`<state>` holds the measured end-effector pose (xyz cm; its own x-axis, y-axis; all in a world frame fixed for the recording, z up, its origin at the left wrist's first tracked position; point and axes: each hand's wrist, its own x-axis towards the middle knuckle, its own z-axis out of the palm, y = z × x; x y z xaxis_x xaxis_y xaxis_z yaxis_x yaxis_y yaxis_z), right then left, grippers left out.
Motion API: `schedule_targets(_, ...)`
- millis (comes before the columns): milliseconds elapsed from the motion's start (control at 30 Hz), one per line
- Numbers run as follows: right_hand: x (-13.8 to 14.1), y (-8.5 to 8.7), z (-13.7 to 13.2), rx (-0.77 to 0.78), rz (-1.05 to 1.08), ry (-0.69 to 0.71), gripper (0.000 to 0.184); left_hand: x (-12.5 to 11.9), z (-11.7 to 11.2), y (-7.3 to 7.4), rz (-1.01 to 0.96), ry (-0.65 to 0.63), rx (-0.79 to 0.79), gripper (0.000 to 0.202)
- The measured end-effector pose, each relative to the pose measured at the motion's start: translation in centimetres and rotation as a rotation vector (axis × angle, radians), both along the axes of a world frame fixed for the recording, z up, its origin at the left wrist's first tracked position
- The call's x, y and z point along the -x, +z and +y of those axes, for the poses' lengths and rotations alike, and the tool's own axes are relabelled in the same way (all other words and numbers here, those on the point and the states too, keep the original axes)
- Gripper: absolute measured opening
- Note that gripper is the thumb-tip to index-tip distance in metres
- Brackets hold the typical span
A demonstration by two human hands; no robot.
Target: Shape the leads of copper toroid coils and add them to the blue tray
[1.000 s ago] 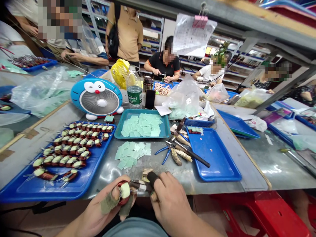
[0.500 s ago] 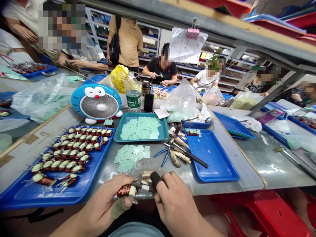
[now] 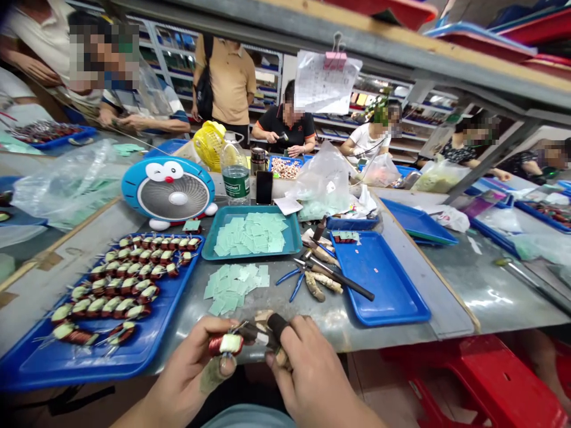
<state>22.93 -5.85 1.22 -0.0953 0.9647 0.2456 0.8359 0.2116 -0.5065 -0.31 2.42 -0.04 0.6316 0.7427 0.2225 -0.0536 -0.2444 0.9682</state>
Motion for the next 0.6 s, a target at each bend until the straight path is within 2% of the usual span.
schedule_targets(67,-0.2,0.0,0.1,-0.024,-0.029,0.002,0.018,-0.1,0.3,0.3,0.042,-0.020,-0.054,0.030)
schedule_targets(167,-0.7,0.3,0.1,-0.068,-0.066,0.011,0.027,-0.4,0.9,1.1,0.090,-0.045,-0.240,0.034)
schedule_targets(267,-0.7,0.2,-0.1,-0.128,-0.077,0.004,0.026,-1.1,0.8,1.3,0.077,0.052,-0.395,0.031)
schedule_targets(333,-0.4,-0.2,-0.3,-0.205,-0.089,-0.036,0.027,-1.6,0.2,0.8,0.062,0.159,-0.369,0.029)
schedule_targets(400,0.0,-0.7,-0.5,-0.286,-0.113,-0.093,0.029,-1.9,-0.3,0.2,0.077,0.228,-0.276,0.027)
schedule_targets(500,0.3,-1.3,-0.4,-0.320,-0.144,-0.139,0.026,-1.8,-0.3,-0.2,0.127,0.178,-0.235,0.028)
schedule_targets(600,0.1,-1.0,-0.1,-0.276,-0.153,-0.132,0.026,-1.5,0.8,0.6,0.177,0.073,-0.397,0.033)
